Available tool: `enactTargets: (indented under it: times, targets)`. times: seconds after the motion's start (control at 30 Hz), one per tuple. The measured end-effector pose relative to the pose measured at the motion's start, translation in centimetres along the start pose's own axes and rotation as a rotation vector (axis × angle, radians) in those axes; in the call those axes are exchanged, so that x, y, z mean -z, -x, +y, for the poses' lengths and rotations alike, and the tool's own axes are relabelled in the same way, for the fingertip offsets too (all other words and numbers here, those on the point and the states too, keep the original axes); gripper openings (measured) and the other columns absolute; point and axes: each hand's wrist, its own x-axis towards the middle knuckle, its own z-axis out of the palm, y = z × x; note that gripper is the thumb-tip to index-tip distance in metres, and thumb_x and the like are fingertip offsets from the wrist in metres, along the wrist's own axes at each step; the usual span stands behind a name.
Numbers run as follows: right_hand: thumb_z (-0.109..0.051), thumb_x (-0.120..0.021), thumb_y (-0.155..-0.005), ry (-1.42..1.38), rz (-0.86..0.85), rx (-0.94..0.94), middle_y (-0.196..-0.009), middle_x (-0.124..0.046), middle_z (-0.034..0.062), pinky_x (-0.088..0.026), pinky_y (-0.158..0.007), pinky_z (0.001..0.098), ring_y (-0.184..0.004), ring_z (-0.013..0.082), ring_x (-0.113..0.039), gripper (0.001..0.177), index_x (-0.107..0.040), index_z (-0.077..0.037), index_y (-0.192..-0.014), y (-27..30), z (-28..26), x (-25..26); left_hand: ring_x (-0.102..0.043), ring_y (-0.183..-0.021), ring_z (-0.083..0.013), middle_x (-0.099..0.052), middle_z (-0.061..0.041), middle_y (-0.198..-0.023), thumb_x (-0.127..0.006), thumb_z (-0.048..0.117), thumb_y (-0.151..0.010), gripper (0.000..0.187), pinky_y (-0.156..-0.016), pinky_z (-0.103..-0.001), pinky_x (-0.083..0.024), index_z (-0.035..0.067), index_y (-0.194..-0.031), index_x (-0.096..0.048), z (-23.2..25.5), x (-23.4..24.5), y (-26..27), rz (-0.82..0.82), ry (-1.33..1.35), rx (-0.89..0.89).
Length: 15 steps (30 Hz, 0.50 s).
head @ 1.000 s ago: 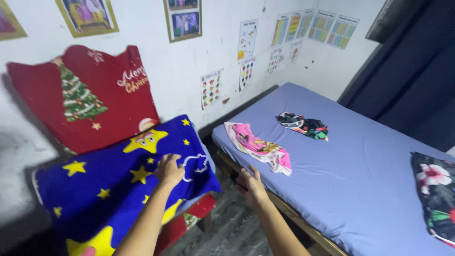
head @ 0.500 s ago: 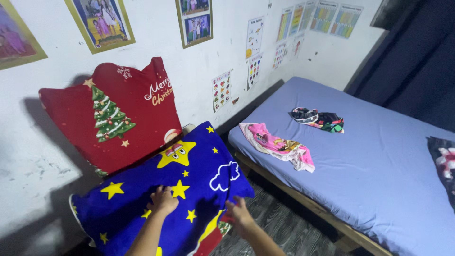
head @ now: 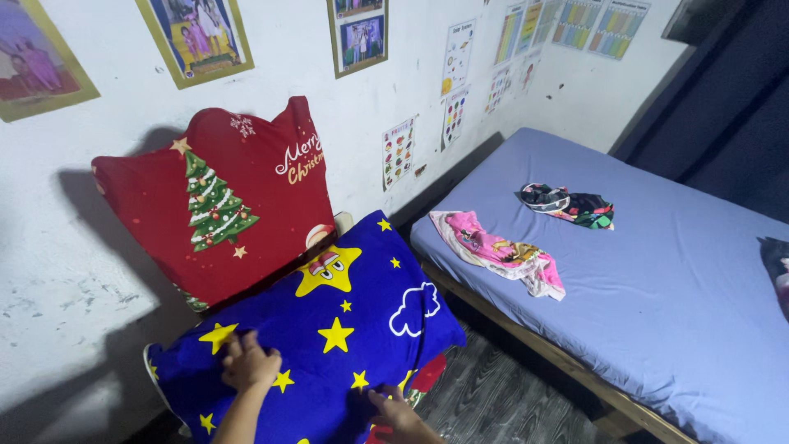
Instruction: The person stuffs a blue star-patterned pillowcase with a pink pillow insert on a bed. They adjust the fabric, tuck the insert, and zip the case closed.
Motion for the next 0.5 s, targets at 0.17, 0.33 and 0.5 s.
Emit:
enactTargets:
  times: [0.17,0.33,0.5]
  targets:
    - [-0.045,-0.072,-0.093,0.011,-0.032,-0.017,-0.145,-0.056,0.0112,-0.049,-0.105,0.0584,-0.136,0.0333,-0.059,0.068,-0.034,-0.038,-0.149,-0.6,0.4,0.5,-0.008,-0.152,-0.049,0.001,-0.025,-0.164,-0.08,0.072,-0.069,0.126,-0.114,-0.072,-0.014,0.028,-0.161,-0.006,-2.9,3.7,0.6,-0.02,0.166,0.4]
    - [-0.044,-0.072,-0.093,-0.038,-0.122,0.089,-0.154,-0.046,0.0093,-0.04,-0.115,0.0583,-0.144,0.0344,-0.047,0.076,-0.028,-0.037,-0.155,0.1,-0.1,0.1,-0.029,-0.144,-0.054,-0.028,-0.033,-0.153,-0.08,0.083,-0.064,0.133,-0.116,-0.067,-0.025,0.013,-0.158,-0.017,-5.6,4.5,0.6,-0.008,0.316,0.609]
    - [-0.045,-0.073,-0.088,-0.062,-0.034,0.011,-0.163,-0.043,0.0053,-0.027,-0.121,0.0575,-0.152,0.0291,-0.036,0.083,-0.027,-0.037,-0.157,2.1,-1.0,-2.1,-0.061,-0.12,-0.0503,-0.06,-0.028,-0.133,-0.06,0.052,-0.097,0.058,-0.102,-0.065,-0.046,0.007,-0.133,-0.061,-6.8,3.4,-2.9,0.07,0.231,0.397]
